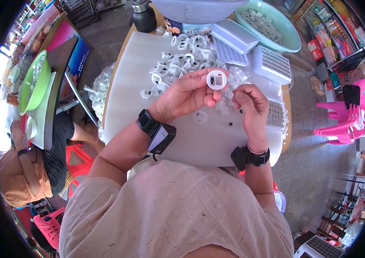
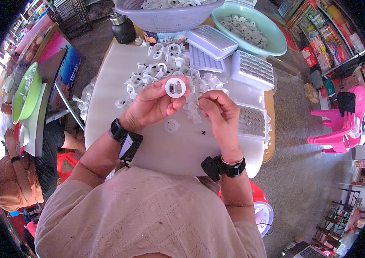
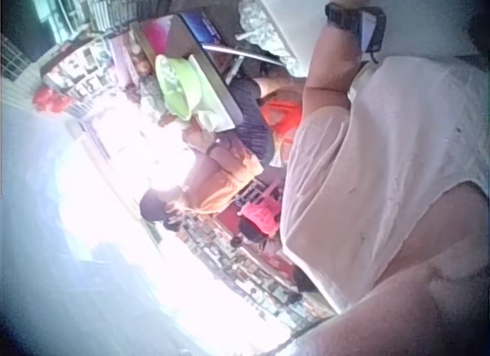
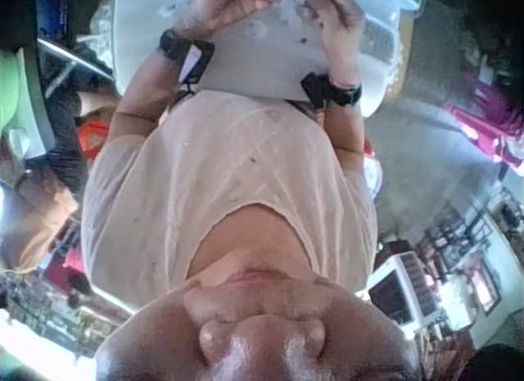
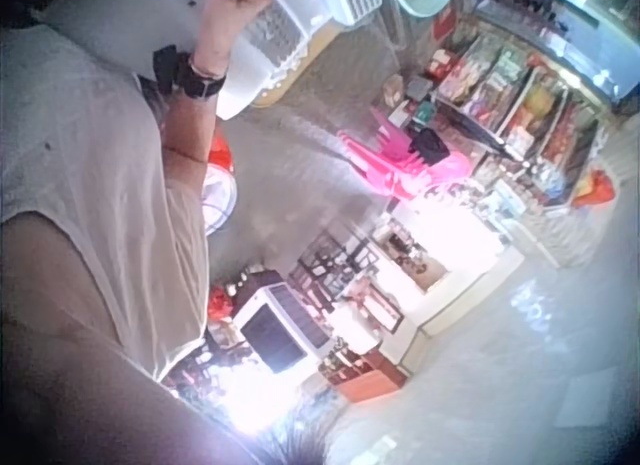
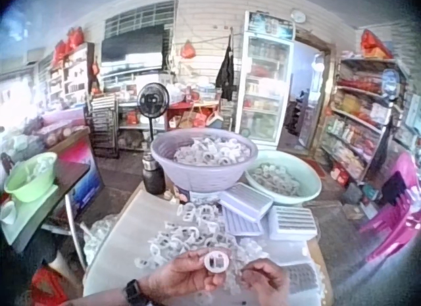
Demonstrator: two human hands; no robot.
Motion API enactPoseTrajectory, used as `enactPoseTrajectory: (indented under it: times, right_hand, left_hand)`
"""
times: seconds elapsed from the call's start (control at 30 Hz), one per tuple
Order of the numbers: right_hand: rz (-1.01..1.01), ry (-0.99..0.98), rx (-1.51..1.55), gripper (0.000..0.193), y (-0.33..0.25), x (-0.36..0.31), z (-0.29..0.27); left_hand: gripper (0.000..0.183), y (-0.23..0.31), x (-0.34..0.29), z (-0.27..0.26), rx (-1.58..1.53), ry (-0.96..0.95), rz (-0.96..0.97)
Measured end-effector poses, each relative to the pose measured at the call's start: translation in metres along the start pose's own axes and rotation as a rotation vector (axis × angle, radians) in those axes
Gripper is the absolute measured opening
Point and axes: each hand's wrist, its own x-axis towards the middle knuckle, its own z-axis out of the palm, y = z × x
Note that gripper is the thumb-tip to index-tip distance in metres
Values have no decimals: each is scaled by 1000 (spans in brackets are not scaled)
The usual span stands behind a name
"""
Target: Manually assembling small white and clear plastic components at a work table.
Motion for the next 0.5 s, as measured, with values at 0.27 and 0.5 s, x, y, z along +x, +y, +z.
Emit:
enactPoseTrajectory:
  times: [0.27, 0.5]
  right_hand:
    - [14, -8, -45, 7, 0, 1, -1]
    - [34, -8, -90, 7, -1, 2, -2]
  left_hand:
    - [42, -1, -2, 6, 79, 56, 33]
    - [39, 1, 1, 5, 90, 102, 5]
